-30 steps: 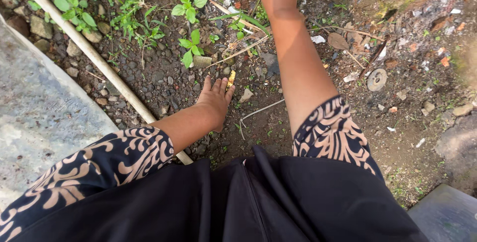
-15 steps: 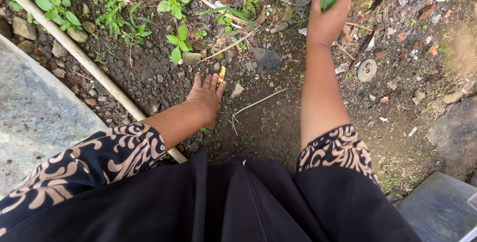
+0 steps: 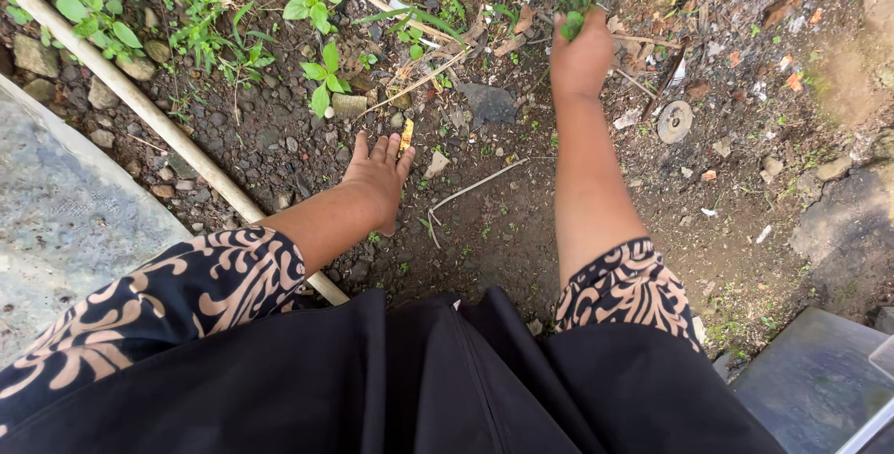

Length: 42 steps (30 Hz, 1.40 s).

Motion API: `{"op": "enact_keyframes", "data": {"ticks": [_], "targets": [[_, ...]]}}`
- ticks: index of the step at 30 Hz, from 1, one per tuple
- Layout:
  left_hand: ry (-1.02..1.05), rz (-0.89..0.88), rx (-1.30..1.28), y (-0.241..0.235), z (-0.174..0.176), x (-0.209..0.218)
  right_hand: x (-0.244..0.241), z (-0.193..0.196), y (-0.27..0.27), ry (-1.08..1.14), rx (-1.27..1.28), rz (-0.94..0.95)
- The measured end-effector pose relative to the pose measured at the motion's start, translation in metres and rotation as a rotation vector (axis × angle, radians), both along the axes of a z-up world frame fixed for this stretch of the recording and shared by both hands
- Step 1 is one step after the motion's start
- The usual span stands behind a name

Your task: The person kneels on the ground and pulls weeds by hand from a garden bed. They gather the removed weeds into a pile and continue clearing the area.

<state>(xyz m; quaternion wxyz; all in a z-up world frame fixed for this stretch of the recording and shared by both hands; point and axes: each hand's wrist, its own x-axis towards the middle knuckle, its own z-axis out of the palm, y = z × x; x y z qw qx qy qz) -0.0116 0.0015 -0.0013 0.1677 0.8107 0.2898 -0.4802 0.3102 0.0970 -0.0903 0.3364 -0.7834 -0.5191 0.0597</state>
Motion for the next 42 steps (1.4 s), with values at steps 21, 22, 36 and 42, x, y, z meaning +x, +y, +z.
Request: {"op": "enact_keyframes", "data": {"ticks": [21, 22, 36, 42], "targets": [[-0.139, 0.714, 0.291, -0.038, -0.040, -0.146, -0.127, 0.016, 0.003, -0.083, 0.159, 0.408], [-0.165, 0.737, 0.264, -0.040, -0.044, -0.150, -0.133, 0.011, 0.006, -0.054, 0.178, 0.422], [-0.257, 0.755, 0.237, -0.040, -0.064, -0.162, -0.105, -0.003, -0.018, 0.152, -0.031, 0.453], [-0.205, 0.753, 0.218, -0.038, -0.059, -0.157, -0.157, 0.010, -0.017, -0.149, -0.189, 0.411]]}}
